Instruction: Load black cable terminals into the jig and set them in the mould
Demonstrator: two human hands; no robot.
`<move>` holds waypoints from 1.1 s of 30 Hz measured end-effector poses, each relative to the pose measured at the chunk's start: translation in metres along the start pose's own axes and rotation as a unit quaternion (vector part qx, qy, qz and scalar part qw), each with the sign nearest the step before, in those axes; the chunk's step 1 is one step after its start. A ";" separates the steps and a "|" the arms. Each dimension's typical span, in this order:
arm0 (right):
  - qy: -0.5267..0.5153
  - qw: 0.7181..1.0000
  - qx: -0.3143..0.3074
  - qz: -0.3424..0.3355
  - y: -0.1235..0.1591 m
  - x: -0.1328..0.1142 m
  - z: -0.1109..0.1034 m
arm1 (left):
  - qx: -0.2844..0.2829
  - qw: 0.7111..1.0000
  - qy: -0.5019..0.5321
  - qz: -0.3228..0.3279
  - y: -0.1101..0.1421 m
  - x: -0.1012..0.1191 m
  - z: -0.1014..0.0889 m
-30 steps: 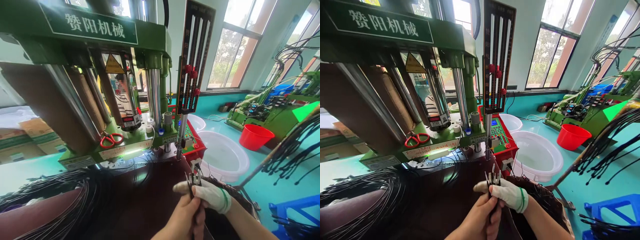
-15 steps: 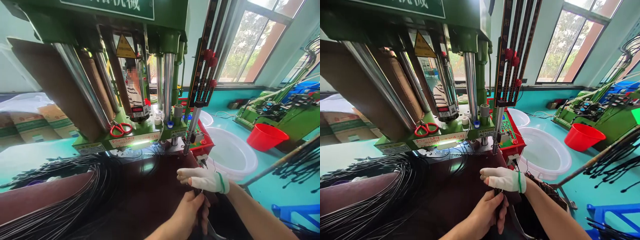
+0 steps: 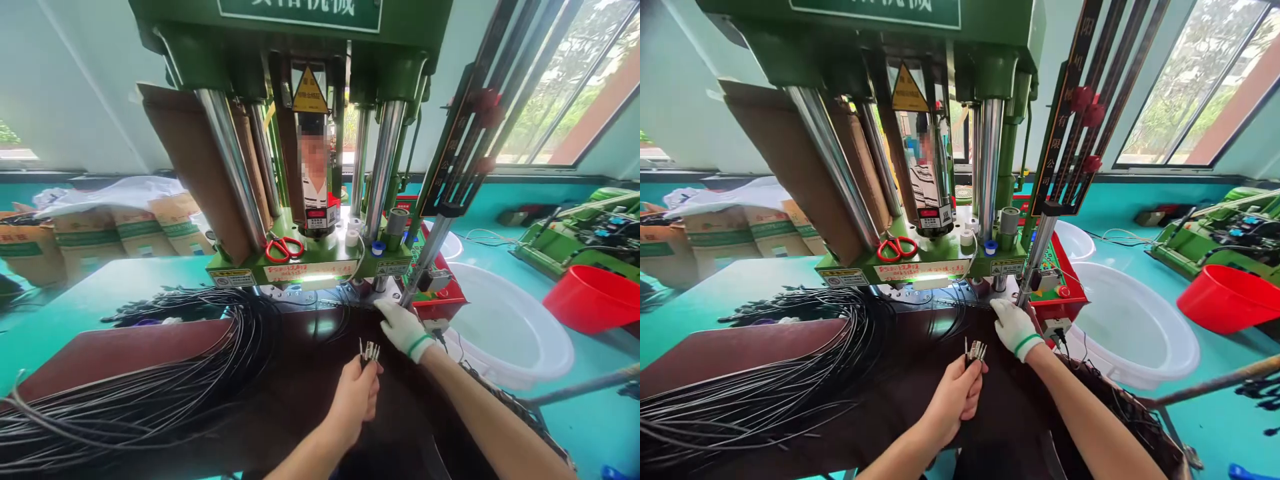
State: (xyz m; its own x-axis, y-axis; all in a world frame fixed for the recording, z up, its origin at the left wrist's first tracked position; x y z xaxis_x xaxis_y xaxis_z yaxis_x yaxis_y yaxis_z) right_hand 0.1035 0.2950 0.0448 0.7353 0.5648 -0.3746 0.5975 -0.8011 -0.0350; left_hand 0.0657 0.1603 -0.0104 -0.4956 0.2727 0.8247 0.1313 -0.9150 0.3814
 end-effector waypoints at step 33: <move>-0.593 0.787 0.032 0.166 0.118 0.016 0.038 | -0.104 0.991 -0.067 -0.055 0.005 -0.013 0.023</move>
State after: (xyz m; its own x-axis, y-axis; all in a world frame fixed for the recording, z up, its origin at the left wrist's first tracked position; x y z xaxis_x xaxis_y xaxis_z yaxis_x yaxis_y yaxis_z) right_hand 0.1736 0.2025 -0.0007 0.0098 -0.2297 -0.9732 0.3901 -0.8952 0.2152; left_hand 0.0923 0.1592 -0.0095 -0.3763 0.3981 0.8366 -0.1037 -0.9154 0.3890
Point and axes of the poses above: each hand's wrist, its own y-axis away from the middle knuckle, its own z-axis out of the palm, x = y × z, the point moved 9 cm from there along -y, towards the middle knuckle, and after that the axes turned 5 degrees about z, right-handed, at the moved point
